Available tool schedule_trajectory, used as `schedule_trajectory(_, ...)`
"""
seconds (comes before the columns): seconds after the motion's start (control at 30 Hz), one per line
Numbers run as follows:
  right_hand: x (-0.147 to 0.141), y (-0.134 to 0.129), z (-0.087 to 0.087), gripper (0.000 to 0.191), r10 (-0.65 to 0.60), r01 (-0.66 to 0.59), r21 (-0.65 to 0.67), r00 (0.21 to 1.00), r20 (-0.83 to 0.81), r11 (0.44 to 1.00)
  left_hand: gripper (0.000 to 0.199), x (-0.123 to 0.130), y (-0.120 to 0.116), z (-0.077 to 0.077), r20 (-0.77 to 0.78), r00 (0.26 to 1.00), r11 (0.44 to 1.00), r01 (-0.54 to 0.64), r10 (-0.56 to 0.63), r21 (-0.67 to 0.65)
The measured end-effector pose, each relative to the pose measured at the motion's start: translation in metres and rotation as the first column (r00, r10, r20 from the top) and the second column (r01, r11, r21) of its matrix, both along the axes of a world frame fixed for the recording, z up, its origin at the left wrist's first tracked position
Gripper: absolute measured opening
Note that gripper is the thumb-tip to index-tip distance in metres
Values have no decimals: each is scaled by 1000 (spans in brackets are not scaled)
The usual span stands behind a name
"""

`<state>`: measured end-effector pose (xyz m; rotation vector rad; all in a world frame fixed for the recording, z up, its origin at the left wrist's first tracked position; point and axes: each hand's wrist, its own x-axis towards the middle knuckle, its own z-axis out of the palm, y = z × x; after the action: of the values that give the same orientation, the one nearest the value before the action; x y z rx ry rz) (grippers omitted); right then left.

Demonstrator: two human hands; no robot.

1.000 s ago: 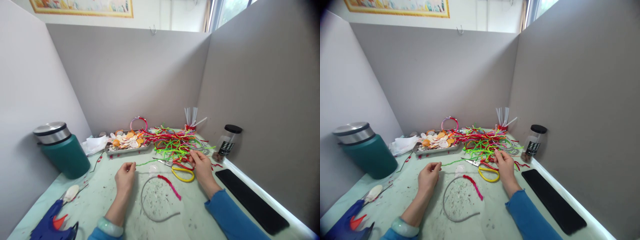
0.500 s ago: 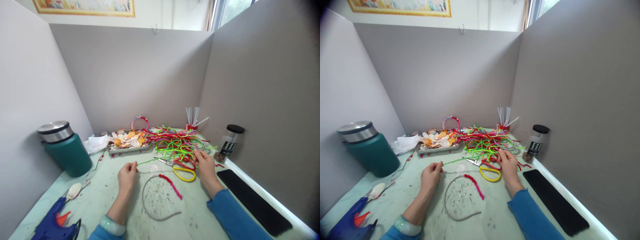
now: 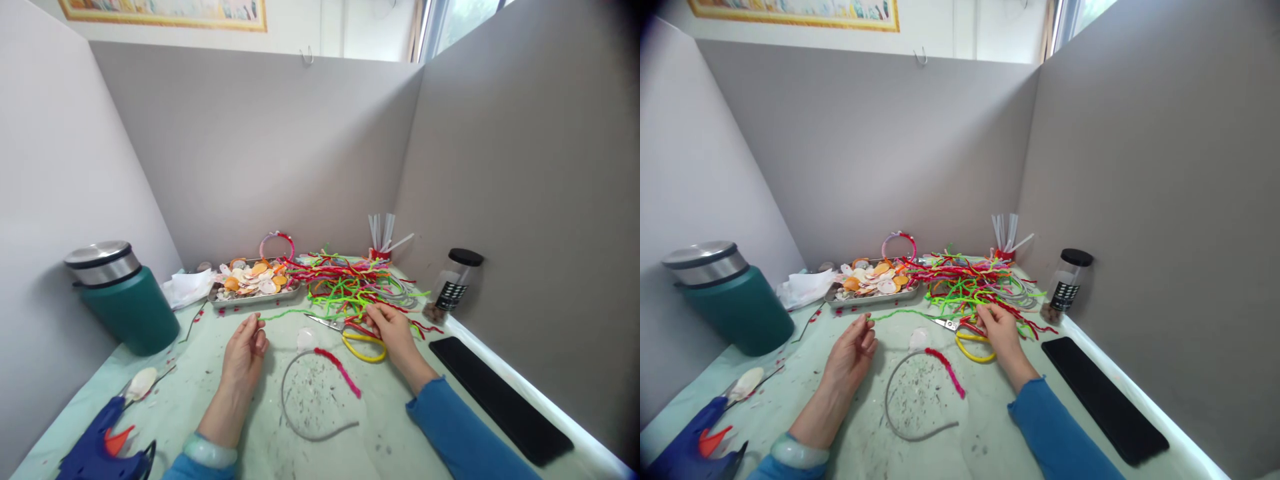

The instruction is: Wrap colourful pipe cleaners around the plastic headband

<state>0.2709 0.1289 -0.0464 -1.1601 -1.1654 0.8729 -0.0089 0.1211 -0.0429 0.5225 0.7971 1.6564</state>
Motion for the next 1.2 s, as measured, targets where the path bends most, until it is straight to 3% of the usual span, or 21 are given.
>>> schedule_trajectory(0.2,0,-2,5,32,58,-58,-1,998,-6,998,28,1,0,2,-42,999,999,-9,8,-32)
schedule_trajectory(0.33,-1,-3,7,30,84,-85,-34,996,-10,996,29,3,-2,0,-199,979,998,43,-51,-42)
schedule_trajectory(0.43,-9,-6,7,25,165,-167,-39,985,-41,985,32,9,-6,-1,-414,891,983,161,-185,-93)
schedule_trajectory(0.53,-24,-12,3,25,283,-284,-22,958,-33,959,40,16,-12,1,-620,716,946,267,-322,-183)
schedule_trajectory(0.6,-35,-19,1,24,340,-339,-8,941,4,941,44,21,-15,4,-670,628,915,336,-396,-225)
schedule_trajectory(0.67,-45,-26,0,21,402,-404,2,911,88,915,46,24,-18,6,-662,602,887,394,-446,-240)
schedule_trajectory(0.73,-51,-33,1,23,433,-441,-5,879,199,897,46,25,-19,7,-618,646,886,417,-447,-205)
schedule_trajectory(0.83,-53,-39,4,23,349,-418,59,822,450,907,43,24,-19,7,-561,718,901,413,-413,-135)
schedule_trajectory(0.93,-51,-39,6,20,196,-371,145,737,646,917,38,24,-19,8,-581,718,909,403,-383,-101)
schedule_trajectory(1.1,-49,-35,4,20,101,-390,232,669,736,891,39,26,-19,8,-617,697,911,405,-365,-81)
schedule_trajectory(1.2,-47,-32,2,20,58,-346,245,673,737,906,39,27,-18,7,-663,668,923,373,-338,-94)
